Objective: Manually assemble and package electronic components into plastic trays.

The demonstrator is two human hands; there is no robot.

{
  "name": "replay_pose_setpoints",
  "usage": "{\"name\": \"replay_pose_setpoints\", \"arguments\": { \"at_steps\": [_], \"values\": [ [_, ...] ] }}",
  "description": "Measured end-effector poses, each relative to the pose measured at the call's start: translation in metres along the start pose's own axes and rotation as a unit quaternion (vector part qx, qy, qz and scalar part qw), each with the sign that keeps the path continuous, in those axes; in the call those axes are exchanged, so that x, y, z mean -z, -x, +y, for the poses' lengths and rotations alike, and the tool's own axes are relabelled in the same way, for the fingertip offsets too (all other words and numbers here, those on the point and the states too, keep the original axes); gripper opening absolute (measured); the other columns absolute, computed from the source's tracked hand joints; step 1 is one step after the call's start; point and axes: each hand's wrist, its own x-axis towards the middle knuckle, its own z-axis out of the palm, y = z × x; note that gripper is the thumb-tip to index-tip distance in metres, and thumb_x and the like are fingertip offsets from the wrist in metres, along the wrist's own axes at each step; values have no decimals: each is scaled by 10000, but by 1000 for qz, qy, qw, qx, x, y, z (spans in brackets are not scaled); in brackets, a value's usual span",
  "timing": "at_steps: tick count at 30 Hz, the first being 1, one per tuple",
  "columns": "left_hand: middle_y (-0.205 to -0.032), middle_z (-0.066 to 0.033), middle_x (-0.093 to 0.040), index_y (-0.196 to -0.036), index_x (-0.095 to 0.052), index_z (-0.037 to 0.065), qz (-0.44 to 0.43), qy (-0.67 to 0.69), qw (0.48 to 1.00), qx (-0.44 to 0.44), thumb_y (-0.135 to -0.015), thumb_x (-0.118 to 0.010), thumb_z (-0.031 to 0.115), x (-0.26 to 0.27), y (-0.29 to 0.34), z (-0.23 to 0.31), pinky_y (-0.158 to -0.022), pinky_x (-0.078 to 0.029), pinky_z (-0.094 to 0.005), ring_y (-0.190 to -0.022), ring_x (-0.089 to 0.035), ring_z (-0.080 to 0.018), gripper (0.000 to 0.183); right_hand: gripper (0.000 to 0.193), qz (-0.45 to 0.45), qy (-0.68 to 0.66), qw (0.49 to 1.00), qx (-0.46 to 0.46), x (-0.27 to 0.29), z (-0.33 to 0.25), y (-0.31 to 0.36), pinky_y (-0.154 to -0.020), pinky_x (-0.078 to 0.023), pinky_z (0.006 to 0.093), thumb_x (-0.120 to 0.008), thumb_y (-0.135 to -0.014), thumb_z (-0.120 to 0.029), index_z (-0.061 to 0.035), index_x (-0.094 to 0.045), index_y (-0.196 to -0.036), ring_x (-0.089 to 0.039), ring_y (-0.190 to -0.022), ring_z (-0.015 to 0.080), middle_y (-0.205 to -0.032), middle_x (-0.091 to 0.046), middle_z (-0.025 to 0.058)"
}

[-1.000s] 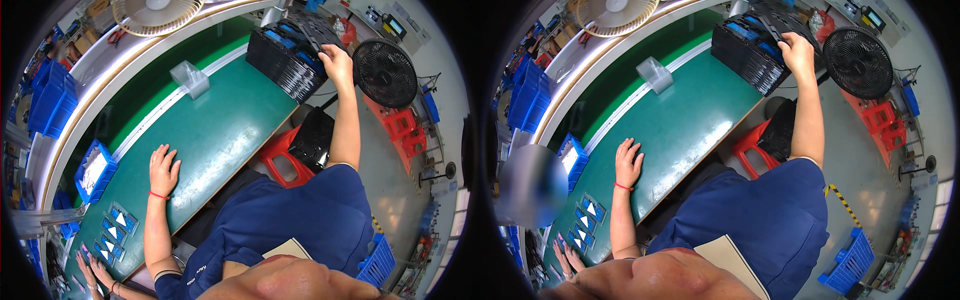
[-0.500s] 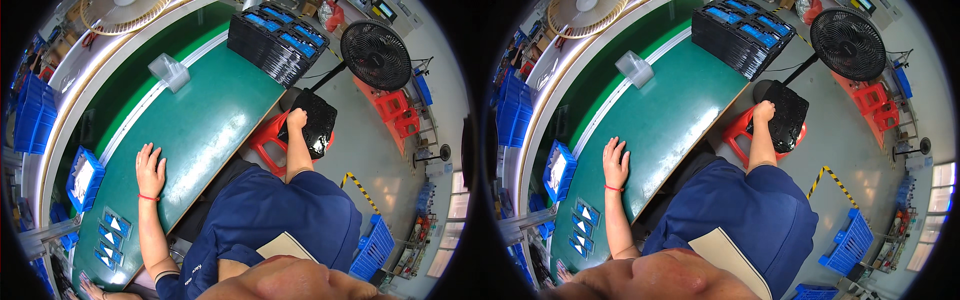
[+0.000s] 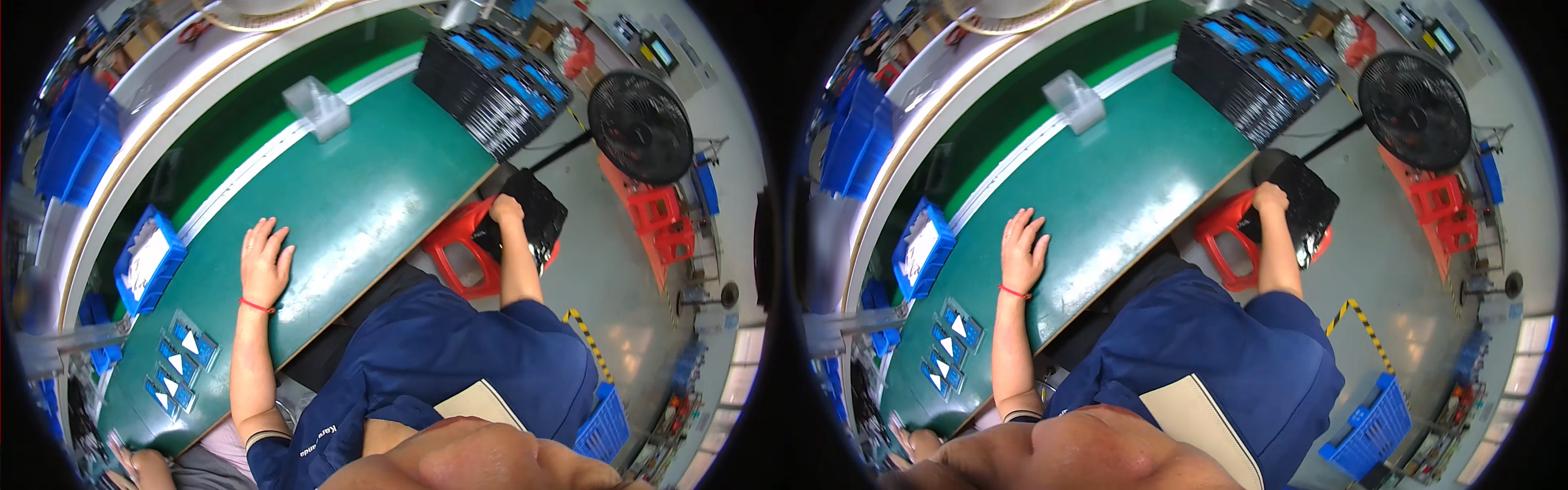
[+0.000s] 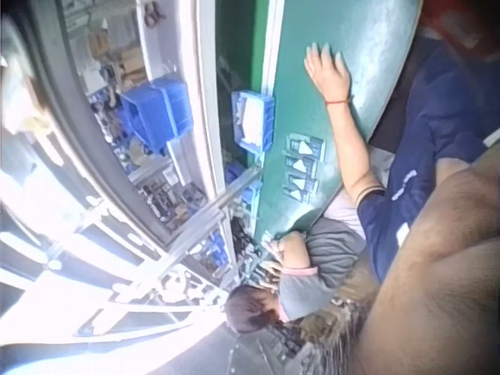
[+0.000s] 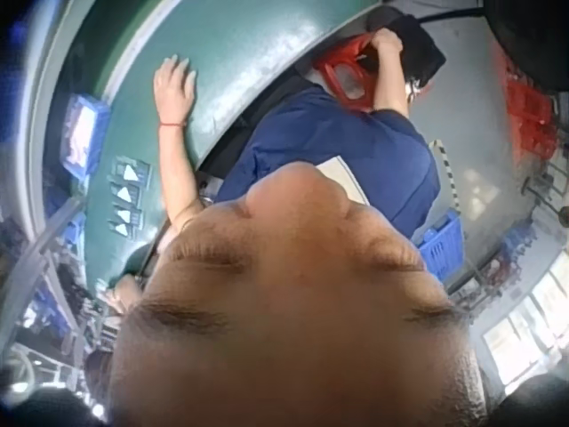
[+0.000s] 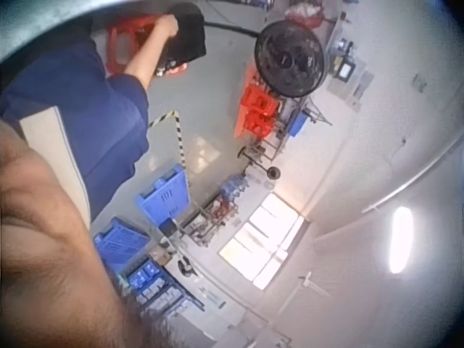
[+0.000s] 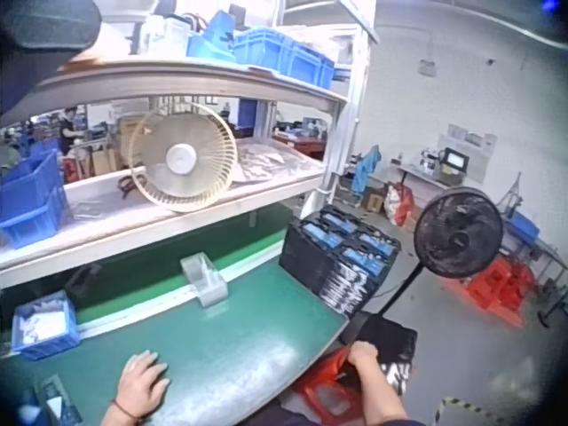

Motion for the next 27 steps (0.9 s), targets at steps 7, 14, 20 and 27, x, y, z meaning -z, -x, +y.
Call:
{"name": "replay_pose_setpoints", "arguments": {
  "at_steps": [7,14,20,27],
  "values": [
    [-1151,-159,-601,-982,-671,66,78,34,995,45,-738,-720,153,-10,-8,9,-964,-413,-454,-1130,-530,-355,264,227,-426,-154,700,552,133,-108,160,-641,-497,286,-688,-857,-204,2,-698,-954,-620,-702,101,-754,-688,63],
    [-1348,-196,-430,-1207,-568,105,22,-16,984,177,-813,-664,286,-34,-5,30,-1099,-208,-570,-1325,-329,-373,444,350,-177,-126,593,775,89,-368,224,-694,-516,329,-718,-757,-176,24,-651,-1036,-653,-759,230,-826,-666,148],
    [-1381,-183,-401,-1239,-552,115,-3,38,994,101,-821,-659,313,-21,-2,17,-1116,-205,-541,-1337,-320,-357,475,509,45,-117,610,782,36,-560,279,-1017,-398,399,-663,-808,-291,-31,-555,-1231,-487,-1200,346,-1246,-541,219],
    [-1375,-171,-407,-1244,-554,90,2,34,993,113,-821,-650,329,-18,3,18,-1113,-208,-552,-1340,-304,-352,496,619,236,-110,546,796,10,-629,326,-1109,-287,422,-564,-885,-374,-80,-378,-1397,-326,-1347,350,-1442,-358,195]
  ]
}}
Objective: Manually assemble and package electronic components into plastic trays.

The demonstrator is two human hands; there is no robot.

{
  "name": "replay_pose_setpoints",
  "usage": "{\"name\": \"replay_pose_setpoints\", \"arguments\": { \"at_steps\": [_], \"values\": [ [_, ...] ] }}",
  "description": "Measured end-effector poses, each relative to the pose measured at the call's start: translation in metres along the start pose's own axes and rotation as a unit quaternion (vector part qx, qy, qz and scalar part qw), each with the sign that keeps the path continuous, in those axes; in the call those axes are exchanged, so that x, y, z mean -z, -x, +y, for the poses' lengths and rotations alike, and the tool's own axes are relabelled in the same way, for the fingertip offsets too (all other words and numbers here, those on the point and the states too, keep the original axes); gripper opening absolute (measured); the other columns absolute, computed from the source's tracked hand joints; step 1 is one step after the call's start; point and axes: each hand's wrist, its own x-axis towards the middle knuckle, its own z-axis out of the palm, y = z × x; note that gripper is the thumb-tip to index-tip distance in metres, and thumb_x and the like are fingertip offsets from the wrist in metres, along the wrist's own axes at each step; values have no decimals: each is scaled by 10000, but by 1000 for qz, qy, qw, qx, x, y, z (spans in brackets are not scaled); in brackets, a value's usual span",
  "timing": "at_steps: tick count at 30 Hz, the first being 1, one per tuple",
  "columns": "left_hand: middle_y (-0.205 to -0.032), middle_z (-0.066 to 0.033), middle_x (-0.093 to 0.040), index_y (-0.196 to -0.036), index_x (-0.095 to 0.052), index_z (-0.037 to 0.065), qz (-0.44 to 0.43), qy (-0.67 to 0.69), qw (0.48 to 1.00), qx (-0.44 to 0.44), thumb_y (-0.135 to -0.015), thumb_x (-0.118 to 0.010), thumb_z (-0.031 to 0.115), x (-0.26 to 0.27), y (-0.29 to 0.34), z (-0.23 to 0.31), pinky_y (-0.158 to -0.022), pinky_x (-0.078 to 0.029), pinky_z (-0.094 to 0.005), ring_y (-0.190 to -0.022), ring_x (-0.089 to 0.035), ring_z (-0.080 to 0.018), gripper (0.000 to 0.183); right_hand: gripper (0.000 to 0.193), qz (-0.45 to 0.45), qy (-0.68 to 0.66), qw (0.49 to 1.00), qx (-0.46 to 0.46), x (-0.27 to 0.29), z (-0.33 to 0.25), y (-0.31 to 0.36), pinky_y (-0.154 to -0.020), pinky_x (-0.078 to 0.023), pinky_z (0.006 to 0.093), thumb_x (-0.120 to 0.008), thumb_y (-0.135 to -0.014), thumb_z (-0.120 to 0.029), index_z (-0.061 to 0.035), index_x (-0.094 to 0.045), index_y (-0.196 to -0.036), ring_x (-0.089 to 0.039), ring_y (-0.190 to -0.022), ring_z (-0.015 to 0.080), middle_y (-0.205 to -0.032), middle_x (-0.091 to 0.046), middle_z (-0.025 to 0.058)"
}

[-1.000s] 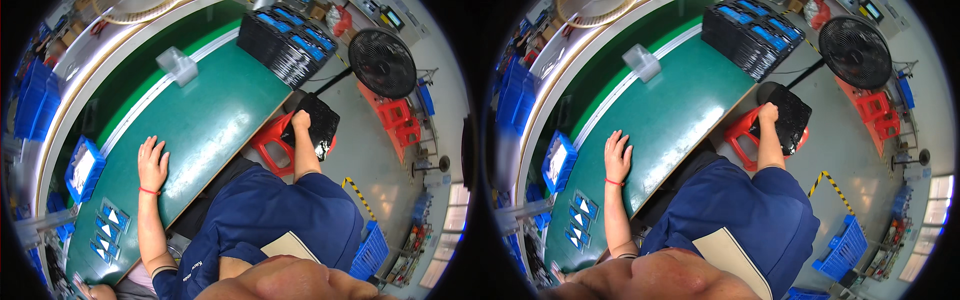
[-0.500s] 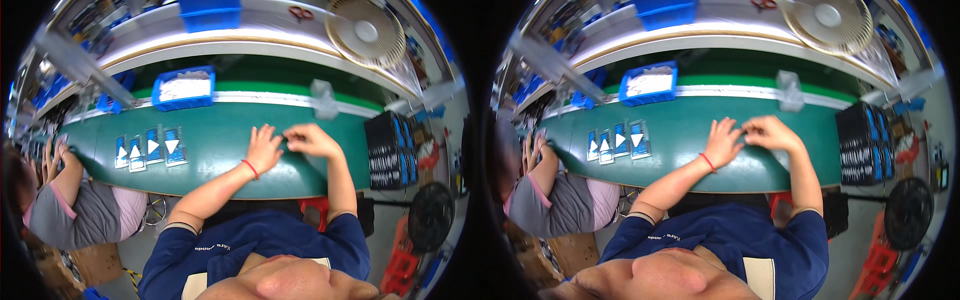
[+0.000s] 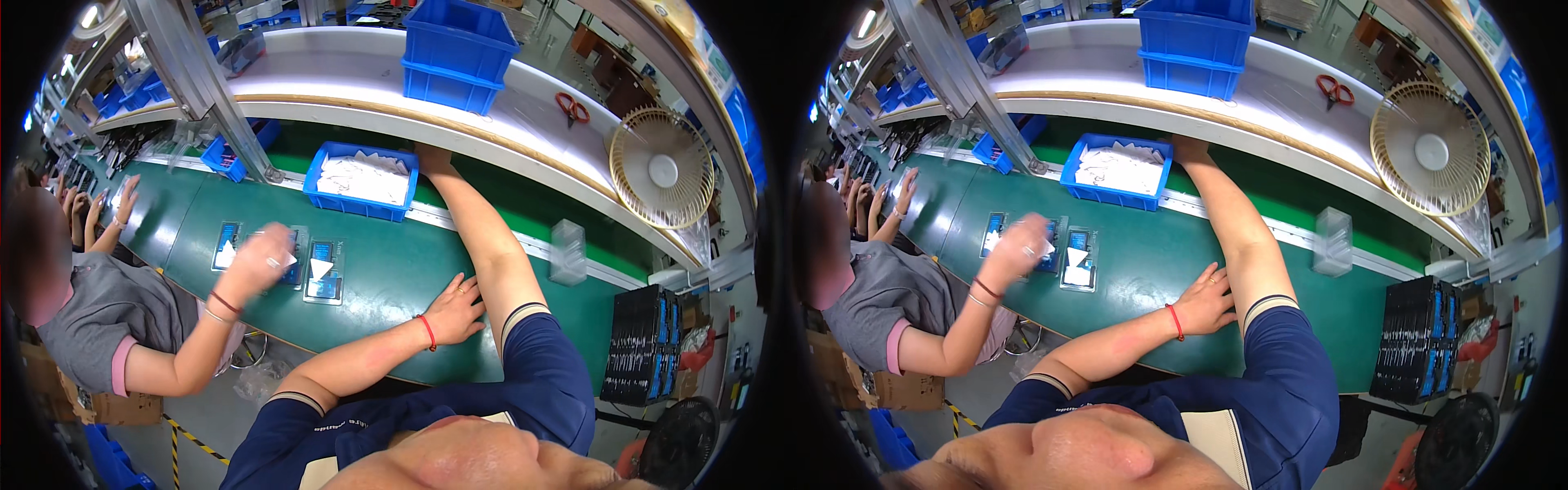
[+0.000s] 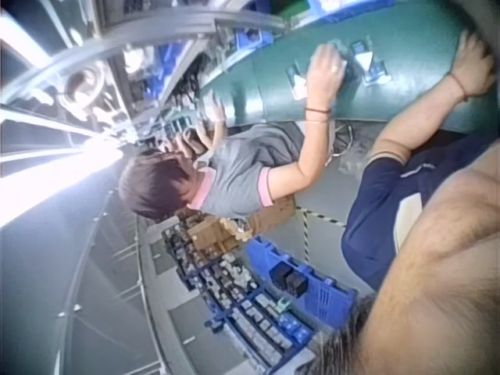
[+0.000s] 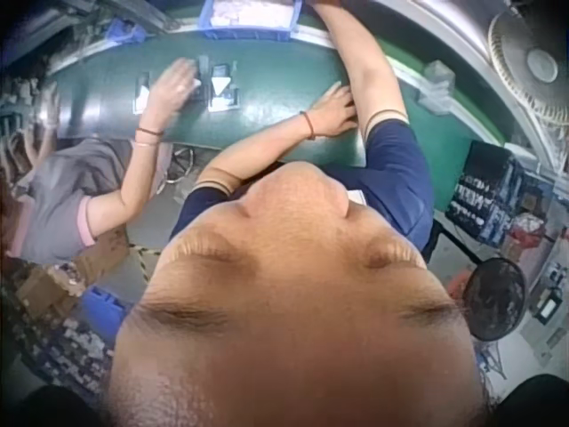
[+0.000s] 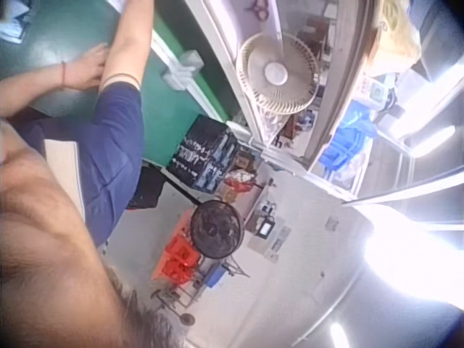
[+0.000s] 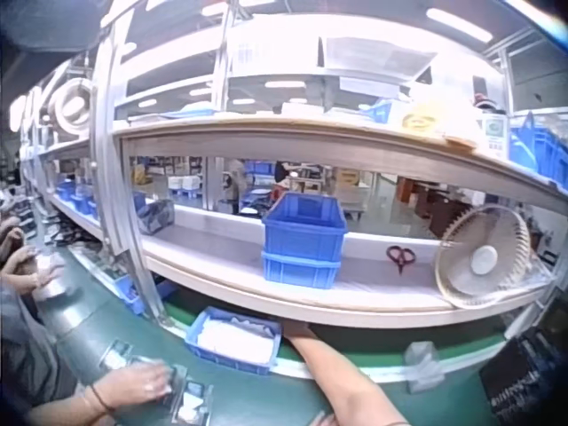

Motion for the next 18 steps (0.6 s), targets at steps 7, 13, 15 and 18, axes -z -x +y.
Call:
{"name": "replay_pose_setpoints", "arguments": {
  "at_steps": [7,13,15,18],
  "values": [
    [-1386,-175,-393,-1253,-557,88,-1,24,1000,-19,-809,-660,330,-1,-6,1,-1116,-202,-549,-1349,-289,-343,516,546,73,-5,997,-27,-36,30,-6,-1114,-276,422,-486,-935,-355,-75,-386,-1392,-306,-1360,345,-1438,-364,196],
    [-1335,-176,-455,-1204,-586,97,16,11,1000,-19,-804,-675,310,-3,1,-7,-1107,-229,-532,-1316,-350,-343,462,278,-32,11,999,36,72,33,68,-948,-402,440,-511,-915,-219,-77,-519,-1154,-522,-1116,349,-1123,-573,193],
    [-1283,-171,-501,-1170,-596,77,63,19,997,-39,-808,-677,236,-2,-2,-5,-1061,-317,-503,-1255,-425,-348,403,127,-123,-30,989,77,106,51,113,-780,-436,443,-567,-868,-179,-74,-532,-930,-594,-861,343,-829,-612,142],
    [-1223,-171,-545,-1136,-610,53,241,58,968,-45,-811,-668,179,21,-10,-2,-1007,-385,-461,-1191,-484,-354,353,33,-55,-49,978,194,153,41,190,-652,-413,408,-553,-784,-127,-125,-534,-811,-569,-707,296,-702,-557,77]
  ]
}}
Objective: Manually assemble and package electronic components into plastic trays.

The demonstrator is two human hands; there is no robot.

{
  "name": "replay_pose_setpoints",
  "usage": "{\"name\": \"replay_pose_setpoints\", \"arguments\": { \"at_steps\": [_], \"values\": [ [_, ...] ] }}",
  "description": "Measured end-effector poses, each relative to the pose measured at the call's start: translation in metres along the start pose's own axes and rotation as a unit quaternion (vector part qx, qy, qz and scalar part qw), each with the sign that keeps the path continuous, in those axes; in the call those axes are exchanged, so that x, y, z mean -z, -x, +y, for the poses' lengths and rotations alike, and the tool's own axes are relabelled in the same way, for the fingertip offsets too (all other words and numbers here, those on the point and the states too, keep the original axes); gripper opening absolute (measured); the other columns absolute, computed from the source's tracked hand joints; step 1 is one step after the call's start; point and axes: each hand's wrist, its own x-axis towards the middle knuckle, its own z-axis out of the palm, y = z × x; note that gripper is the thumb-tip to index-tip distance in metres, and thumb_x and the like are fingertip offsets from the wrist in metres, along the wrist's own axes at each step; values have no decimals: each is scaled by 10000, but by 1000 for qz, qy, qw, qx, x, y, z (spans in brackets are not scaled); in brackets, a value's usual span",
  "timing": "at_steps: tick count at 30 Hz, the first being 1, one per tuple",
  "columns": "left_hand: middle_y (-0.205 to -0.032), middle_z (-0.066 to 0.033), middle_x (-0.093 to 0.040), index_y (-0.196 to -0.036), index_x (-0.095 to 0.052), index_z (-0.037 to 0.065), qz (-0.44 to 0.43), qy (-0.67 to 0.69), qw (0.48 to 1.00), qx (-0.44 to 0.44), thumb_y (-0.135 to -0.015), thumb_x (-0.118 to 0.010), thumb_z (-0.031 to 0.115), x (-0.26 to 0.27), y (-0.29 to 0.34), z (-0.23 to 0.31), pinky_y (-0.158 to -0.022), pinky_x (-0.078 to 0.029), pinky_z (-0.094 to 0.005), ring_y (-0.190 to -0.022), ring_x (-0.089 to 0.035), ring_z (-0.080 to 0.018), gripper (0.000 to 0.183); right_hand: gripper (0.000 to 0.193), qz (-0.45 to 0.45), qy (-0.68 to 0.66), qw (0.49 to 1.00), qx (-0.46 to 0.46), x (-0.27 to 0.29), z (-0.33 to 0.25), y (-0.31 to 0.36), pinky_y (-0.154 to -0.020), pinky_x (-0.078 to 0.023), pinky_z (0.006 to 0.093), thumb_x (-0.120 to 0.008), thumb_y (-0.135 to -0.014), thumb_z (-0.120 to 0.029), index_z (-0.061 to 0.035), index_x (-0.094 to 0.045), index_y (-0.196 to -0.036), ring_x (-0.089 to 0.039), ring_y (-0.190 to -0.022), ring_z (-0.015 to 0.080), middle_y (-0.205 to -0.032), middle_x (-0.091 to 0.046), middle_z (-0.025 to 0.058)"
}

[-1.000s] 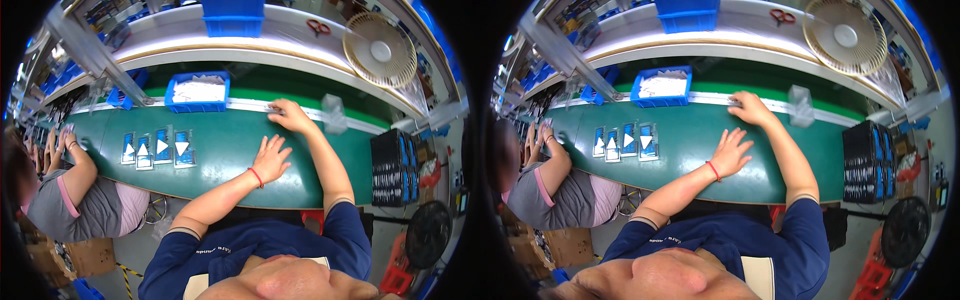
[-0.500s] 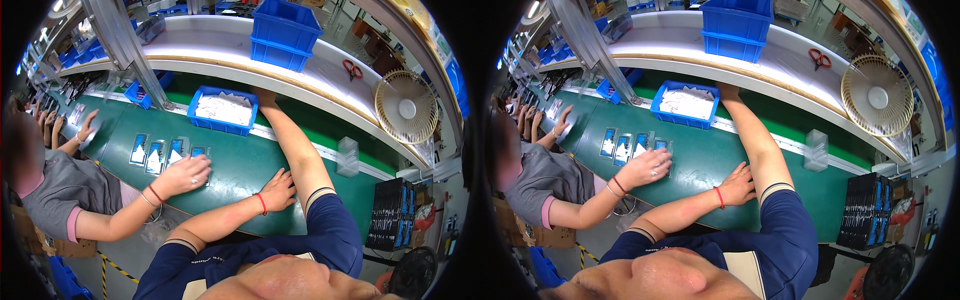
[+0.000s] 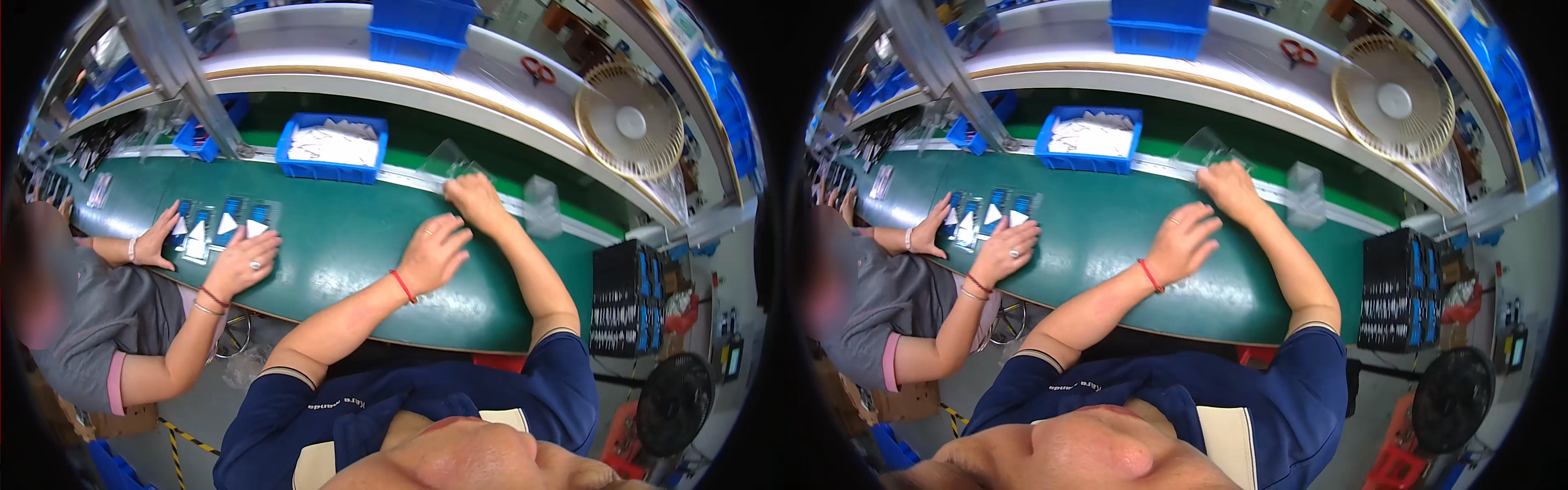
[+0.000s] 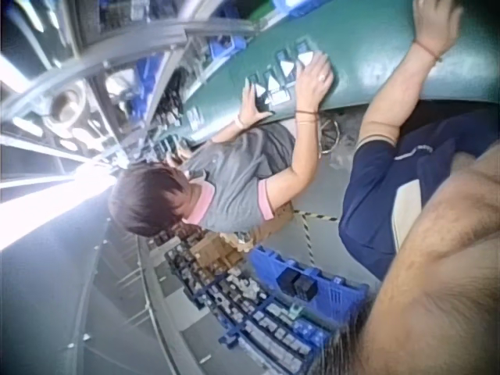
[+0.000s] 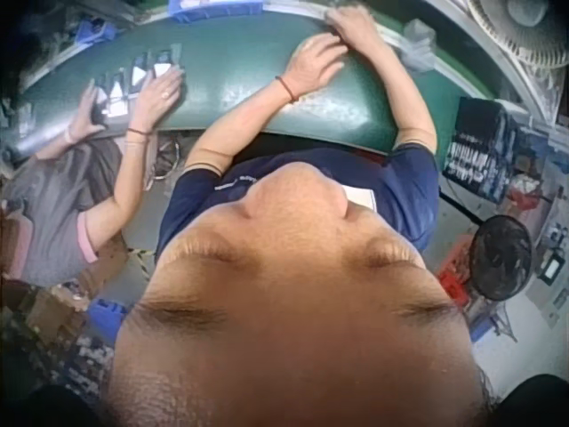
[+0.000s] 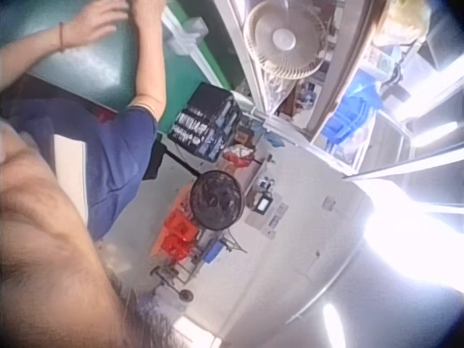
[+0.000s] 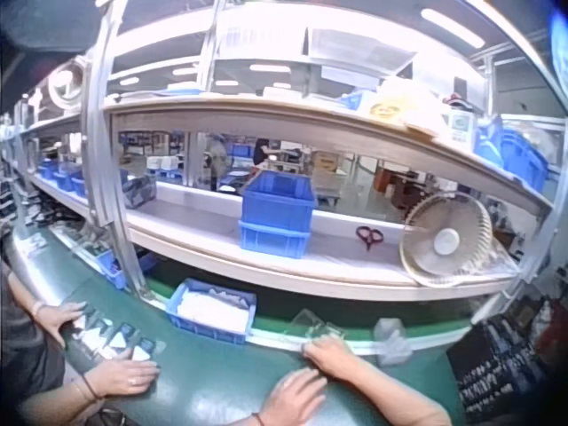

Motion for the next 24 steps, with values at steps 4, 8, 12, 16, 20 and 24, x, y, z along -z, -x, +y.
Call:
{"name": "replay_pose_setpoints", "arguments": {
  "at_steps": [4,8,12,16,20,24],
  "values": [
    [-1198,-171,-569,-1139,-614,50,37,-26,999,17,-827,-635,129,1,-4,3,-993,-400,-447,-1176,-496,-361,322,111,-59,-20,997,41,23,-54,85,-691,-420,387,-604,-775,-196,-110,-576,-839,-534,-766,263,-765,-524,62],
    [-1216,-168,-566,-1135,-628,70,-144,-94,984,47,-840,-625,166,-13,15,-5,-1011,-390,-453,-1198,-487,-343,310,250,-20,-57,996,-58,49,-84,118,-714,-419,379,-691,-749,-262,-101,-608,-922,-525,-788,267,-781,-530,56],
    [-1145,-149,-587,-1020,-665,58,-133,-126,982,44,-807,-664,193,-10,10,12,-971,-415,-435,-1139,-516,-326,252,545,128,-34,917,-376,49,-93,130,-832,-424,451,-777,-669,-421,-55,-602,-1033,-519,-936,324,-1018,-566,123],
    [-1053,-120,-610,-918,-677,56,-119,-167,977,61,-780,-692,189,-7,13,15,-880,-440,-415,-1029,-549,-292,192,624,80,64,877,-469,31,-104,115,-877,-436,444,-784,-656,-419,-38,-574,-1104,-513,-1018,355,-1133,-564,157],
    [-951,-96,-634,-816,-672,44,-51,-92,993,51,-769,-686,146,-7,9,16,-827,-442,-423,-929,-550,-286,113,626,34,-21,857,-513,36,-102,111,-823,-476,396,-788,-690,-334,-42,-550,-1190,-558,-979,307,-1185,-559,154],
    [-752,-57,-620,-850,-656,37,-5,115,984,139,-812,-688,119,-24,2,26,-577,-455,-294,-657,-561,-162,96,584,119,-270,817,-495,33,-96,130,-749,-480,296,-797,-711,-240,-41,-541,-1196,-557,-957,196,-1179,-562,106]
  ]
}}
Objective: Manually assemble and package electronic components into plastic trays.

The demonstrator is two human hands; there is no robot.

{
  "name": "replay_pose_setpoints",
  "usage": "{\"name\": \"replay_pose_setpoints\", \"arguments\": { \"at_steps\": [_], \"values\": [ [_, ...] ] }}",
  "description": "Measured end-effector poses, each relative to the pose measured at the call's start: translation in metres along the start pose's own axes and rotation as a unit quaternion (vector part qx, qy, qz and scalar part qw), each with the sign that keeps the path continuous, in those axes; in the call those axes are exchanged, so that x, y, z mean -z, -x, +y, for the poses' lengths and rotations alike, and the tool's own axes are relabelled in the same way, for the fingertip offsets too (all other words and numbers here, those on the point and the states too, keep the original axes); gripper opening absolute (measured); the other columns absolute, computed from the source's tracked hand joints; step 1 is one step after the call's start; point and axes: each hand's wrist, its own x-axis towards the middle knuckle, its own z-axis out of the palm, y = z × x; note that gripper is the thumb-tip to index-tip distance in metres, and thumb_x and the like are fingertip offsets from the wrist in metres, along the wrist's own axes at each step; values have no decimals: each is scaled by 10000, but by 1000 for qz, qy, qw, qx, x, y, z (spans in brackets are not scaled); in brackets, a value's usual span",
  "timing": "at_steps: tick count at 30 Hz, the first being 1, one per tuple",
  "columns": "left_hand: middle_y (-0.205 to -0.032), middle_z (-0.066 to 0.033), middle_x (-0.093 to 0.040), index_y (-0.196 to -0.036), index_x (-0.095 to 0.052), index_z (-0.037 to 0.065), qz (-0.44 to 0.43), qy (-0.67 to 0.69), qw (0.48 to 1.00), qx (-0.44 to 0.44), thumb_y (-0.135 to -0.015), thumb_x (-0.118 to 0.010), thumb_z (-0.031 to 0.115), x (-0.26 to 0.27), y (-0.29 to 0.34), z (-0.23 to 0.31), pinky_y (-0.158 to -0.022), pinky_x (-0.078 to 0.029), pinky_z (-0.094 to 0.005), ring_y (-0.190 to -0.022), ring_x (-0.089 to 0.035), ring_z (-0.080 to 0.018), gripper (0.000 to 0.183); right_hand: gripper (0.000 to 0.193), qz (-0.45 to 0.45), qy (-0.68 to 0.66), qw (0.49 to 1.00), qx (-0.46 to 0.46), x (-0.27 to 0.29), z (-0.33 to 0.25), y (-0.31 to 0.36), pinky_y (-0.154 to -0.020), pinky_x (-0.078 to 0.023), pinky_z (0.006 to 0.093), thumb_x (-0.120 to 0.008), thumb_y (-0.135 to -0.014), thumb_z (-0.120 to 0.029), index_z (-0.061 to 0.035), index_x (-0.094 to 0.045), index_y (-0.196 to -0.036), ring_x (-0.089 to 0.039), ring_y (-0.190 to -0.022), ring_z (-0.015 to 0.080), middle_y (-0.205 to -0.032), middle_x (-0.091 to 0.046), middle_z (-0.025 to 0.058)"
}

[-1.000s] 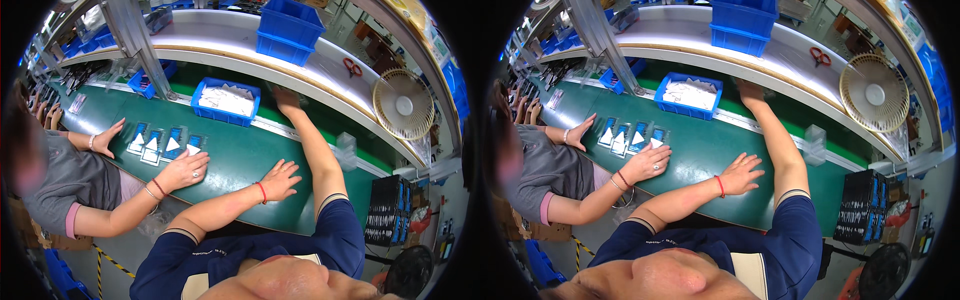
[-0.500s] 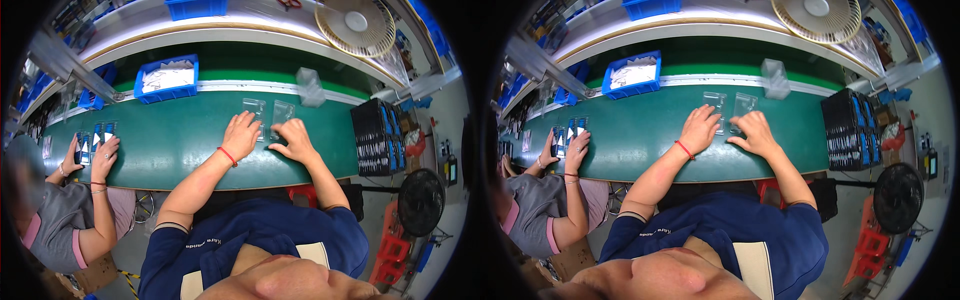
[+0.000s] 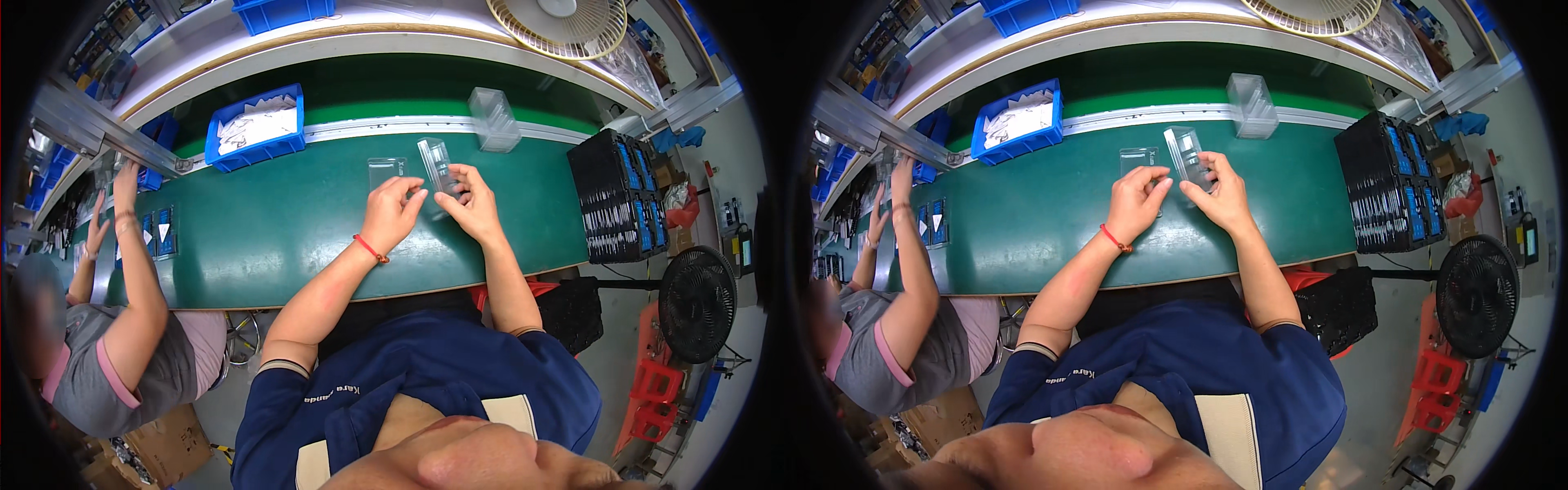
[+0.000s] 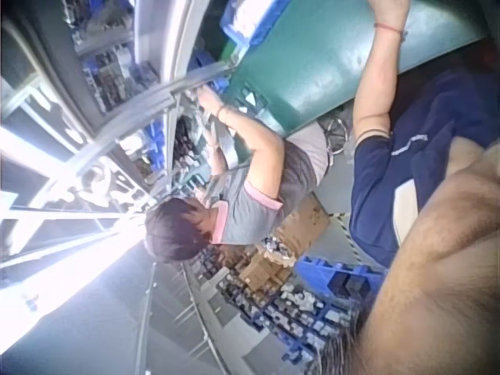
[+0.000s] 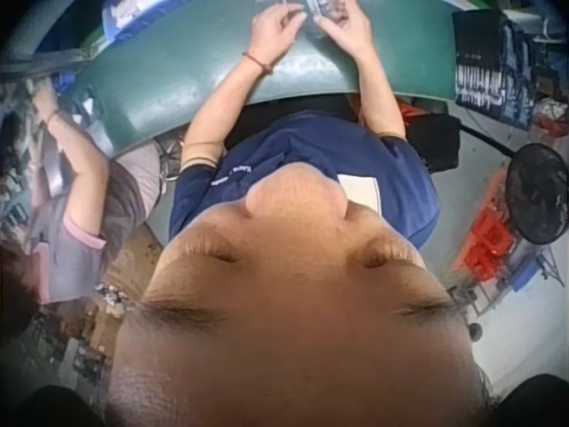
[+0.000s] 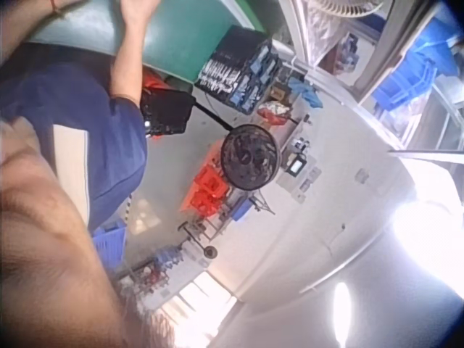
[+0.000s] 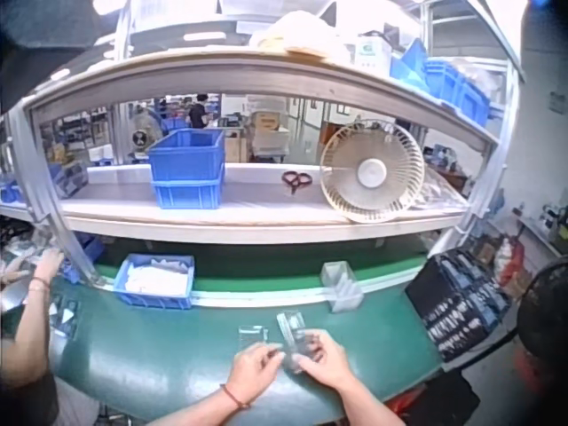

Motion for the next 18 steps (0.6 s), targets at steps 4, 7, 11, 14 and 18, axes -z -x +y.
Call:
{"name": "replay_pose_setpoints", "arguments": {
  "at_steps": [4,7,11,14,18],
  "values": [
    [-643,7,-561,-895,-588,33,-84,351,892,272,-898,-651,149,-17,0,3,-398,-348,-187,-520,-464,-16,133,598,-35,-162,986,14,3,3,14,-683,-464,267,-802,-706,-231,-37,-531,-1202,-543,-883,153,-1120,-589,99],
    [-676,4,-555,-875,-552,45,-109,404,852,313,-910,-627,133,-21,1,10,-388,-332,-188,-499,-447,-31,120,554,-38,-178,983,11,11,5,22,-656,-448,222,-773,-742,-160,-17,-520,-1214,-500,-865,112,-1116,-572,71],
    [-701,-10,-558,-872,-550,42,-122,432,806,386,-916,-609,117,-22,-1,14,-360,-313,-191,-481,-437,-39,105,478,-3,-204,978,-53,27,18,28,-651,-456,224,-723,-770,-108,-12,-532,-1198,-512,-878,102,-1110,-579,70],
    [-696,-20,-572,-891,-558,33,-132,401,804,419,-921,-607,135,-11,-3,6,-330,-275,-189,-475,-440,-38,117,514,70,13,993,-94,38,6,28,-752,-495,357,-738,-752,-251,-22,-552,-1173,-573,-958,217,-1080,-612,156],
    [-668,-42,-622,-959,-621,15,-127,205,905,350,-894,-632,138,-1,-1,4,-417,-385,-225,-507,-523,-62,141,541,190,309,930,53,27,-13,28,-928,-420,458,-758,-723,-370,-41,-594,-1120,-502,-1097,380,-1164,-561,228]
  ]
}}
